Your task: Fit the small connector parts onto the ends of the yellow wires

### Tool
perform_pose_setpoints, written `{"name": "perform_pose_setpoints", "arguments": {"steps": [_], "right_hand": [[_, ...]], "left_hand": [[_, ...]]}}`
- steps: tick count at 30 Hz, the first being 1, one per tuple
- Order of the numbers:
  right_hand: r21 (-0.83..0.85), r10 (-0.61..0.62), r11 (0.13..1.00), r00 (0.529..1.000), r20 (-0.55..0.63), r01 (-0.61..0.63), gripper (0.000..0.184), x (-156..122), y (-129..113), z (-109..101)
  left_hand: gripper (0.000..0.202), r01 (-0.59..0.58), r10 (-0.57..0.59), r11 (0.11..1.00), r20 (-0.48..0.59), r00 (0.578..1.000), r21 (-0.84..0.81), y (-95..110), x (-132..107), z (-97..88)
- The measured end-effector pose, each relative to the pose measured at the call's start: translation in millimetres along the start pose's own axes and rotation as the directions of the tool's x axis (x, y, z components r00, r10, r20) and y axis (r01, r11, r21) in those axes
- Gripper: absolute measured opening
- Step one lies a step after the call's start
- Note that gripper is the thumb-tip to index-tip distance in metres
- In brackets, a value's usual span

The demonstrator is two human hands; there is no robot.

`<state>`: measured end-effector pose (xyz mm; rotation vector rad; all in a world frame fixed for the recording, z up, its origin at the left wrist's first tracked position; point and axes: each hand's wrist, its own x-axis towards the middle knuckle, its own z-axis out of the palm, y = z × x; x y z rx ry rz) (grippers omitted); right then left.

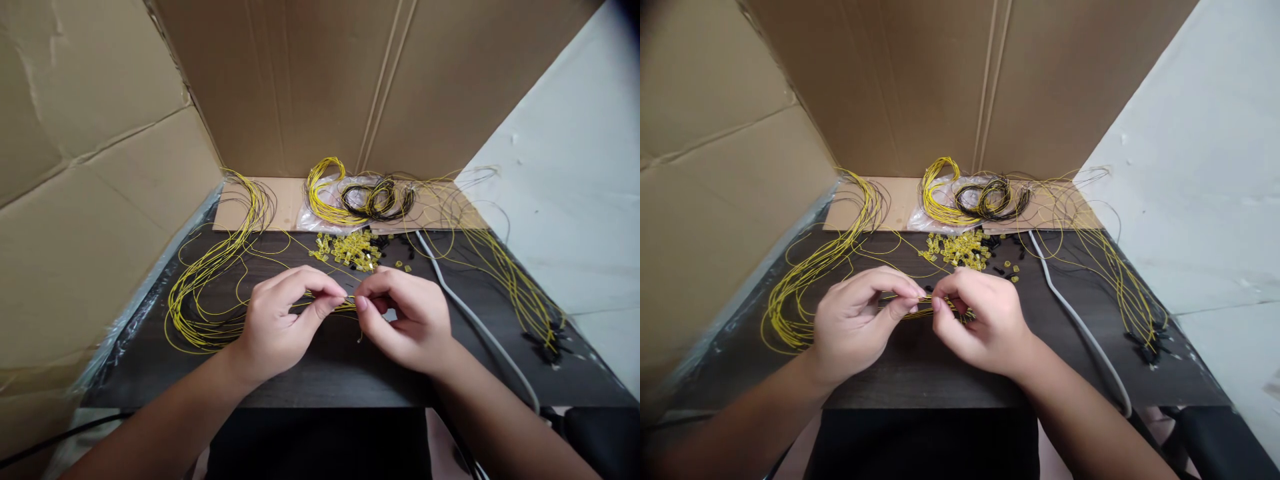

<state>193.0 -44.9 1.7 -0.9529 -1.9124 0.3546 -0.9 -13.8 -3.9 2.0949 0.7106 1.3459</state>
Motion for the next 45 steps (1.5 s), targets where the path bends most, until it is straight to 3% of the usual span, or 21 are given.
{"name": "perform_pose_setpoints", "arguments": {"steps": [11, 20, 25, 32, 35, 39, 45], "right_hand": [[-0.04, -0.024, 0.999, 1.0, -0.003, 0.024, 0.008, 2, 0, -2], [0.01, 0.004, 1.0, 0.999, -0.048, -0.004, 0.01, 0, 3, -3], [0.064, 0.029, 0.998, 0.998, -0.052, -0.026, 0.012, -1, 4, 0], [0.057, 0.063, 0.997, 0.997, -0.048, -0.06, 0.009, -2, 6, 3], [0.073, 0.107, 0.992, 0.992, -0.073, -0.101, 0.006, -2, 8, 4], [0.11, 0.177, 0.98, 0.979, -0.096, -0.167, 0.002, -3, 11, 8], [0.119, 0.237, 0.968, 0.963, -0.126, -0.223, 0.006, -1, 17, 11]], "left_hand": [[0.006, 0.044, -0.044, 0.999, 0.017, 0.999, 0.017, -3, -2, 0.9], [0.006, 0.088, -0.101, 0.99, -0.119, 0.988, -0.11, -5, -3, 1.0], [0.002, 0.187, -0.179, 0.98, -0.109, 0.978, 0.062, -9, 4, 0.2], [0.007, 0.187, -0.178, 0.94, -0.055, 0.982, 0.286, -29, 9, -1.5], [0.011, 0.26, -0.268, 0.835, -0.053, 0.962, 0.485, -49, 21, -10.4], [0.017, 0.197, -0.38, 0.642, 0.085, 0.921, 0.741, -68, 52, -21.3], [0.015, 0.128, -0.431, 0.6, 0.185, 0.883, 0.789, -81, 84, -15.2]]}}
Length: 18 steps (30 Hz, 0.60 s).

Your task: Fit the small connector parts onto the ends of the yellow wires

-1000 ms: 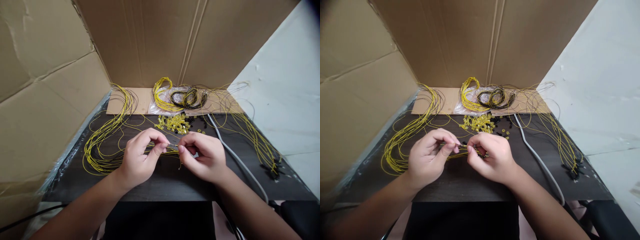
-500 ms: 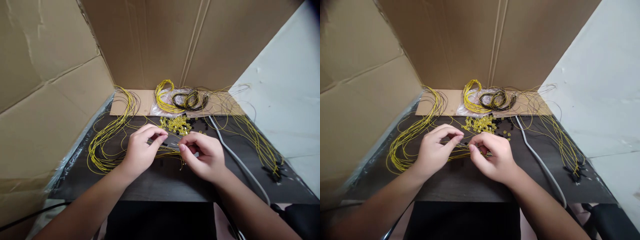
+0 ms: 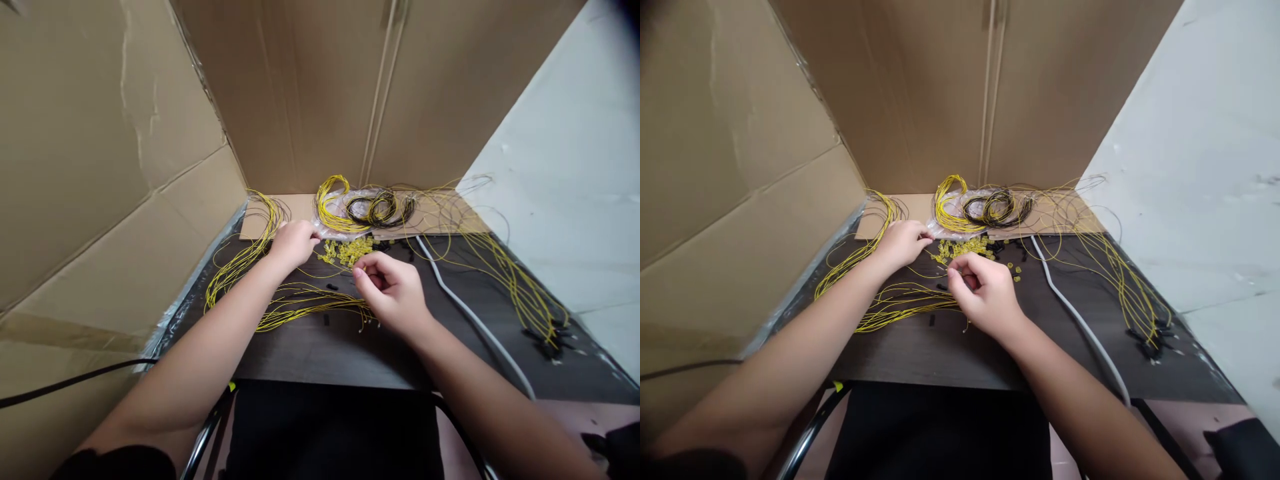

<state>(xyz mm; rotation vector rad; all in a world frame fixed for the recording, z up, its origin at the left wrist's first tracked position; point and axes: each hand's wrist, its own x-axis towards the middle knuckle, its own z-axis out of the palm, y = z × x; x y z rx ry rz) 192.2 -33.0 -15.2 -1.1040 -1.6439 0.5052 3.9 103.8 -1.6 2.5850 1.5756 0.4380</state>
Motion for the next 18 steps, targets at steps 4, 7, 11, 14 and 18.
{"name": "perform_pose_setpoints", "arguments": {"steps": [4, 7, 11, 14, 18], "right_hand": [[0.097, 0.067, 0.993, 0.998, 0.005, -0.067, 0.01, 2, 1, 1], [0.209, 0.127, 0.969, 0.992, 0.027, -0.13, 0.013, 2, 0, 1], [0.313, 0.142, 0.939, 0.989, 0.026, -0.143, 0.013, 1, -5, -1], [0.357, 0.134, 0.925, 0.991, 0.01, -0.129, 0.012, -1, -9, -4], [0.38, 0.126, 0.918, 0.992, -0.012, -0.112, 0.01, -3, -13, -6]], "left_hand": [[0.015, -0.053, 0.054, 0.998, 0.036, 0.998, -0.023, -2, 3, 3.9], [0.018, -0.144, 0.148, 0.985, 0.038, 0.988, -0.096, 3, -10, -4.0], [0.024, -0.254, 0.232, 0.886, -0.103, 0.967, -0.389, 24, -45, -25.9], [0.021, -0.346, 0.317, 0.765, -0.149, 0.937, -0.543, 37, -72, -37.9], [0.019, -0.39, 0.403, 0.631, -0.146, 0.903, -0.67, 43, -87, -35.2]]}}
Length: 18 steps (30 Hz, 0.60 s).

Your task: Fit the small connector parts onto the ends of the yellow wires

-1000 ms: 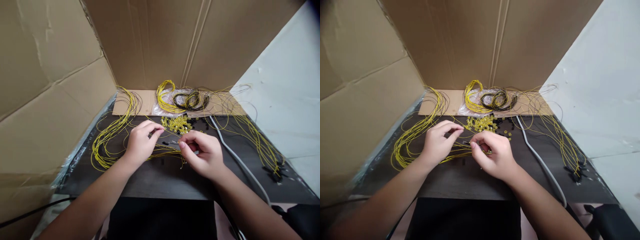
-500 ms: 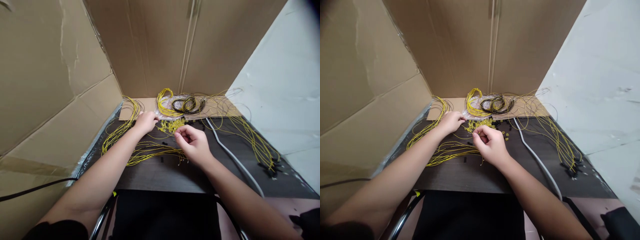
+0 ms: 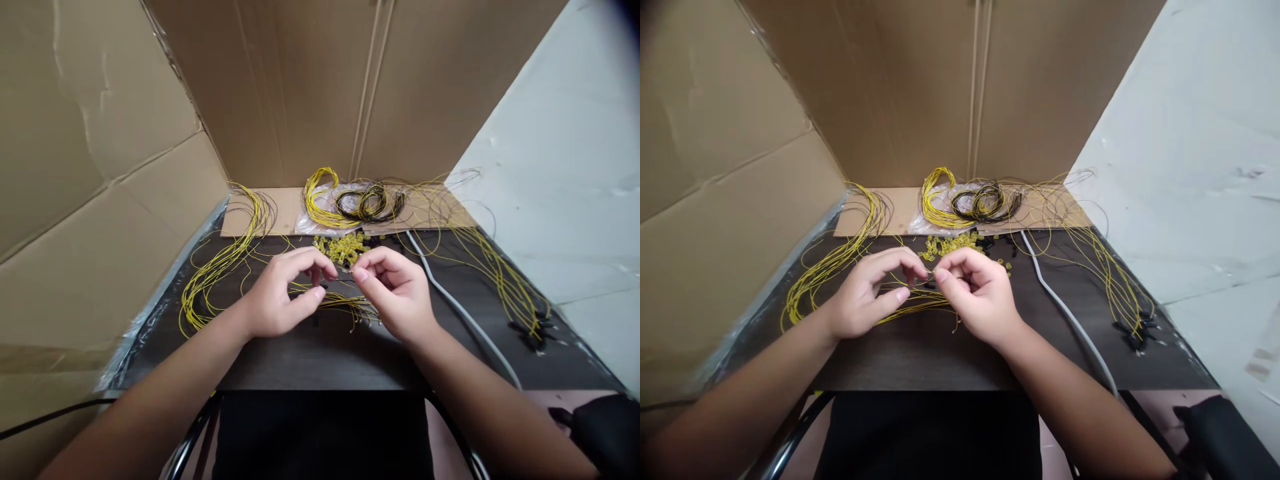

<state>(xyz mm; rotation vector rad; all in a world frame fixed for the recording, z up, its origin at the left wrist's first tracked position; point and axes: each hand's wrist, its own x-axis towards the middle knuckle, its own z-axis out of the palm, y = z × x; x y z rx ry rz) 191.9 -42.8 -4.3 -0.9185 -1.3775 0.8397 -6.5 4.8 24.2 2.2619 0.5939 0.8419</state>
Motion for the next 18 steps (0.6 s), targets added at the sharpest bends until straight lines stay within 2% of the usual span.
{"name": "perform_pose_setpoints", "arguments": {"steps": [3, 7, 12, 18], "right_hand": [[-0.022, -0.003, 1.0, 1.0, 0.004, 0.003, 0.01, 0, -2, -1], [-0.069, -0.002, 0.998, 1.0, 0.023, 0.003, 0.007, -1, -2, -2], [-0.105, -0.017, 0.994, 0.996, 0.086, 0.026, 0.005, -3, -3, -1], [-0.201, -0.093, 0.972, 0.986, 0.136, 0.12, 0.004, -2, -4, 2]], "left_hand": [[0.015, -0.048, 0.044, 0.998, -0.095, 0.995, -0.041, -6, -3, 8.9], [0.012, -0.095, 0.095, 0.995, -0.22, 0.971, 0.01, -9, -8, 18.3], [0.011, -0.099, 0.123, 0.99, -0.264, 0.957, 0.102, -3, -14, 19.9], [0.013, -0.1, 0.174, 0.964, -0.297, 0.939, 0.248, -2, -15, 23.4]]}}
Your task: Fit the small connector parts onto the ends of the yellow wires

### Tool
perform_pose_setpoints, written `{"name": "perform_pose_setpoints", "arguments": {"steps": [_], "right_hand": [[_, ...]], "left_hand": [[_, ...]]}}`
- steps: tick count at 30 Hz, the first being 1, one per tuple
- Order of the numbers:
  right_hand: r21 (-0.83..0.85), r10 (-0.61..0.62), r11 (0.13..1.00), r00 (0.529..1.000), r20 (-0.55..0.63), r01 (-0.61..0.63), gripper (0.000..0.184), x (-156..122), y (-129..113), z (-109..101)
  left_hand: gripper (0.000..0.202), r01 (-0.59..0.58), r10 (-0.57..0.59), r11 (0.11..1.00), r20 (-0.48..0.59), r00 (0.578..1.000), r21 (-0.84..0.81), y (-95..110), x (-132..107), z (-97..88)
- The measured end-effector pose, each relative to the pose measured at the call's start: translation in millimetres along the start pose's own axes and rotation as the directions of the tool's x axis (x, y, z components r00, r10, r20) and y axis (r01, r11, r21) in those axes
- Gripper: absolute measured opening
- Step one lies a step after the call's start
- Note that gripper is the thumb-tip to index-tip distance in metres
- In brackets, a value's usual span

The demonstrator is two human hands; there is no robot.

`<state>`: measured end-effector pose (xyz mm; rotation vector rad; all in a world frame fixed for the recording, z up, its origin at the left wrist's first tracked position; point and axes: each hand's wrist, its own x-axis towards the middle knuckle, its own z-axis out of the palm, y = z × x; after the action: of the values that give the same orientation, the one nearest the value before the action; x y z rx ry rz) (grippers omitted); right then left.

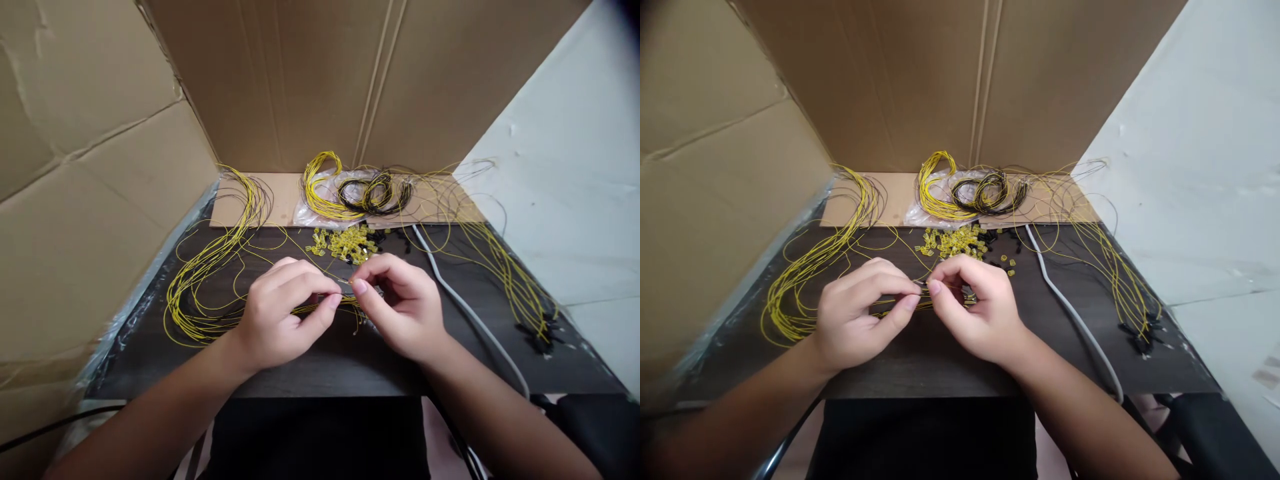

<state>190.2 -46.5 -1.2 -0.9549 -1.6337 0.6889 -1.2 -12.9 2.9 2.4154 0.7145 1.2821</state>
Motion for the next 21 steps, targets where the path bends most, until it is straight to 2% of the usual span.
{"name": "perform_pose_setpoints", "arguments": {"steps": [4, 8, 21], "right_hand": [[-0.058, -0.054, 0.997, 0.998, 0.04, 0.057, 0.006, -0.5, -1.3, 1.3], [-0.113, -0.045, 0.992, 0.997, 0.068, 0.053, 0.005, -0.8, -1.5, 1.5], [-0.145, -0.041, 0.988, 0.992, 0.116, 0.058, 0.007, -1.9, -0.1, -0.9]], "left_hand": [[0.013, 0.006, -0.006, 1.0, -0.034, 0.999, 0.016, -1.5, -1.7, 1.9], [0.012, 0.065, -0.068, 0.996, -0.053, 0.996, -0.053, -0.3, -1.8, 1.5], [0.008, 0.226, -0.237, 0.936, -0.007, 0.972, -0.27, -2.1, -2.9, 3.4]]}}
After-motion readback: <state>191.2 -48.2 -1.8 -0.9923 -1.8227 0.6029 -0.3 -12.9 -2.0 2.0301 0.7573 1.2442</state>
